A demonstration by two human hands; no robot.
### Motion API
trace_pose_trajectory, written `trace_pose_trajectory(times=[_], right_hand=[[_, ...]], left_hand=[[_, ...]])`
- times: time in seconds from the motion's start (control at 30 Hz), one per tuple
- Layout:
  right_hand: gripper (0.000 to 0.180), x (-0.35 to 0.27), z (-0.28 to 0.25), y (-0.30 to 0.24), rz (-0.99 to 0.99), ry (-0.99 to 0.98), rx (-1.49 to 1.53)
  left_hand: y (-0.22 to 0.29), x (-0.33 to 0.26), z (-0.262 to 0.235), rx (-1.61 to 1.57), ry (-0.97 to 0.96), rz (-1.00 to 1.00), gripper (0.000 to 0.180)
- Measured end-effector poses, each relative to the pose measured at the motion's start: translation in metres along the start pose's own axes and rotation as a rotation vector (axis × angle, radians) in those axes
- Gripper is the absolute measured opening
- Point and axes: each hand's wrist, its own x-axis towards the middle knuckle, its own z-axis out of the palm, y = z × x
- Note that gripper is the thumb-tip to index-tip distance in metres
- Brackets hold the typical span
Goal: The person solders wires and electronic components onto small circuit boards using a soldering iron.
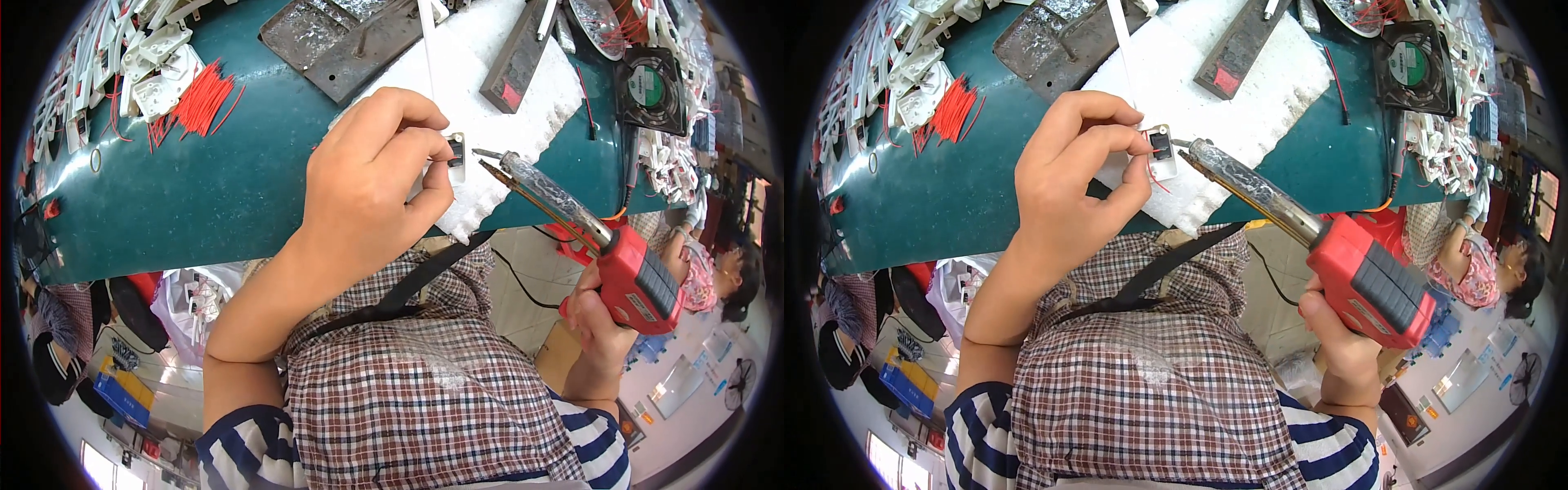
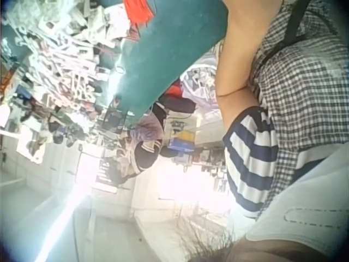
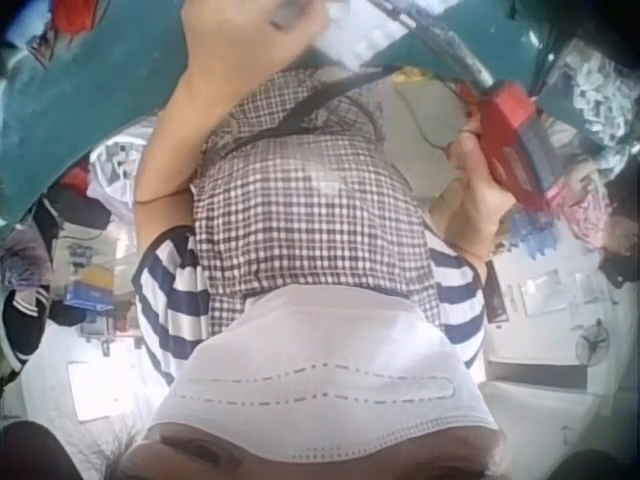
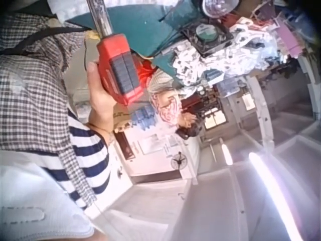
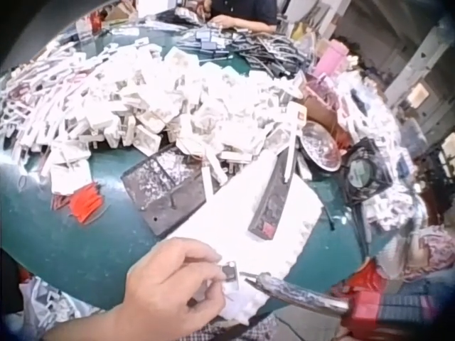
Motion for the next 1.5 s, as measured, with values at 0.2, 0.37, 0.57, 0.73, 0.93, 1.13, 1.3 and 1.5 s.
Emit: trace_pose_trajectory(times=[0.2, 0.37, 0.57, 0.73, 0.93, 1.13, 1.3, 1.5], right_hand=[[0.026, 0.005, -0.003, 0.001, 0.087, -0.064, -0.072], [0.023, 0.007, -0.003, -0.001, 0.072, -0.084, -0.091], [0.029, 0.008, 0.002, -0.008, 0.046, -0.073, -0.09], [0.043, 0.012, -0.007, -0.009, -0.026, -0.094, -0.221], [0.033, 0.008, 0.001, -0.031, 0.011, -0.068, -0.207], [0.034, 0.009, -0.006, -0.029, 0.011, -0.1, -0.241], [0.035, 0.01, -0.002, -0.029, 0.044, -0.078, -0.212], [0.04, 0.012, -0.006, -0.024, 0.07, -0.087, -0.241]], left_hand=[[0.001, -0.001, 0.001, 0.004, -0.004, -0.016, 0.019], [0.001, 0.0, 0.001, -0.002, 0.001, -0.011, 0.02], [0.001, 0.0, 0.002, 0.004, 0.002, -0.008, 0.021], [0.001, 0.001, 0.002, 0.006, 0.0, 0.004, 0.021], [0.0, 0.0, 0.001, -0.006, -0.01, -0.004, 0.021], [0.0, 0.001, 0.001, -0.015, -0.002, 0.002, 0.021], [0.0, 0.001, 0.001, -0.006, -0.005, 0.008, 0.021], [0.0, 0.002, 0.001, -0.002, -0.005, 0.013, 0.022]])
